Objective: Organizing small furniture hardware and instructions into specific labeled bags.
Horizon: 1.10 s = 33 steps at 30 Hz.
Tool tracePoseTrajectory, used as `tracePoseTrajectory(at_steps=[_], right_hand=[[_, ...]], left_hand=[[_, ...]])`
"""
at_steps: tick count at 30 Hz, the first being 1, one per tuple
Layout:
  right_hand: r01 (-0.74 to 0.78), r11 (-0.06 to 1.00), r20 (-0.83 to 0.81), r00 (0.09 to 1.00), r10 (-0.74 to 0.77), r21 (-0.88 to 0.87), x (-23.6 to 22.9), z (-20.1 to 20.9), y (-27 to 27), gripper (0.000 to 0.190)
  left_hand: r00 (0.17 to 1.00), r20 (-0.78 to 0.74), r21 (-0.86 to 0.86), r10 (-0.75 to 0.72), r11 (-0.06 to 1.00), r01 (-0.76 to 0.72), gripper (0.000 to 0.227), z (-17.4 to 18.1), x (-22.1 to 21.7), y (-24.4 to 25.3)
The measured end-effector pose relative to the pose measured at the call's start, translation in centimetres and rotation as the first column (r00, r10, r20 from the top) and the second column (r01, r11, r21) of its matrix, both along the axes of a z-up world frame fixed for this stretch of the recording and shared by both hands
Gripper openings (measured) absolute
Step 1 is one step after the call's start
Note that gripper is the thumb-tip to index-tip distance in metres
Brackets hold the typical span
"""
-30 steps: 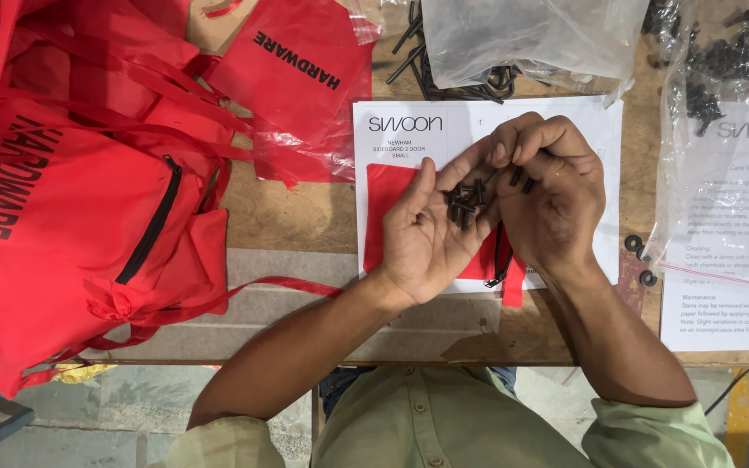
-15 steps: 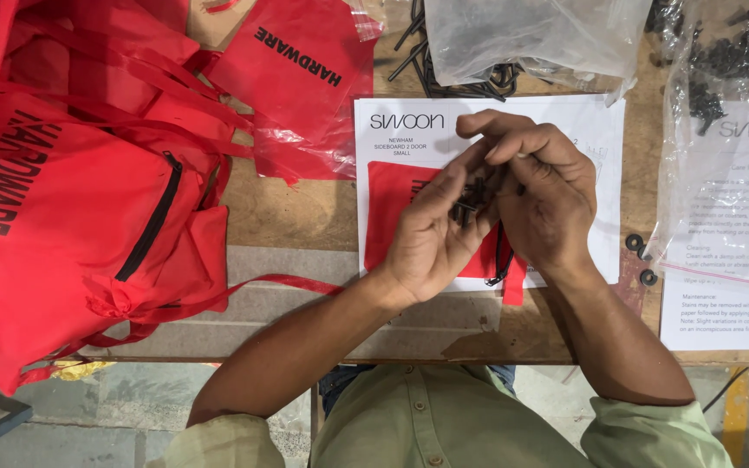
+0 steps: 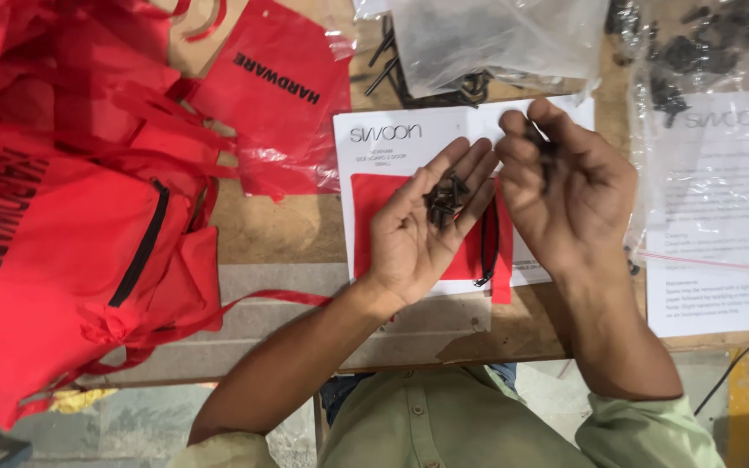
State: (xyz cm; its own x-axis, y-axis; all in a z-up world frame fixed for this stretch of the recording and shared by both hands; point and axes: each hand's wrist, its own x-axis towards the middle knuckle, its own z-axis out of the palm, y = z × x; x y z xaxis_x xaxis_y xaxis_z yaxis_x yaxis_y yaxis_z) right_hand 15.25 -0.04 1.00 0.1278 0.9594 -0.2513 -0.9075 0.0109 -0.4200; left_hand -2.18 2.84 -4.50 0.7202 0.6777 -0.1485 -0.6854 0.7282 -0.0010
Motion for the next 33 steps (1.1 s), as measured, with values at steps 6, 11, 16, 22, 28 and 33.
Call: tracePoseTrajectory(at_steps=[6,11,16,22,28,33], right_hand=[[0.246,0.954,-0.125,0.955,-0.268,-0.17,1.9,4.9,-9.7,0.022],[0.45,0.879,0.027,0.892,-0.451,-0.159,6.9,4.3,-16.4,0.018],[0.496,0.853,-0.004,0.864,-0.503,-0.161,7.4,3.4,-16.5,0.02],[0.555,0.801,0.186,0.831,-0.523,-0.225,5.8,4.7,-12.6,0.028],[0.517,0.84,0.152,0.855,-0.496,-0.168,12.6,0.6,-11.6,0.024],[0.337,0.94,0.391,0.859,-0.33,0.053,15.9,0.0,-4.1,0.032]], left_hand=[[0.999,-0.037,0.103,-0.015,0.994,0.019,0.063,-0.3,0.1,0.1],[0.998,0.016,0.066,-0.064,0.996,0.063,0.061,-0.6,0.3,-0.8],[0.991,0.117,0.041,-0.069,0.997,0.064,0.062,-0.3,0.1,-1.2],[0.996,0.057,0.071,-0.075,0.995,0.071,0.062,0.5,-0.1,-0.9],[0.992,0.106,0.055,-0.07,0.996,0.065,0.066,0.5,0.6,-1.2],[0.996,0.046,0.02,-0.076,0.997,0.075,0.066,0.2,0.7,-1.4]])
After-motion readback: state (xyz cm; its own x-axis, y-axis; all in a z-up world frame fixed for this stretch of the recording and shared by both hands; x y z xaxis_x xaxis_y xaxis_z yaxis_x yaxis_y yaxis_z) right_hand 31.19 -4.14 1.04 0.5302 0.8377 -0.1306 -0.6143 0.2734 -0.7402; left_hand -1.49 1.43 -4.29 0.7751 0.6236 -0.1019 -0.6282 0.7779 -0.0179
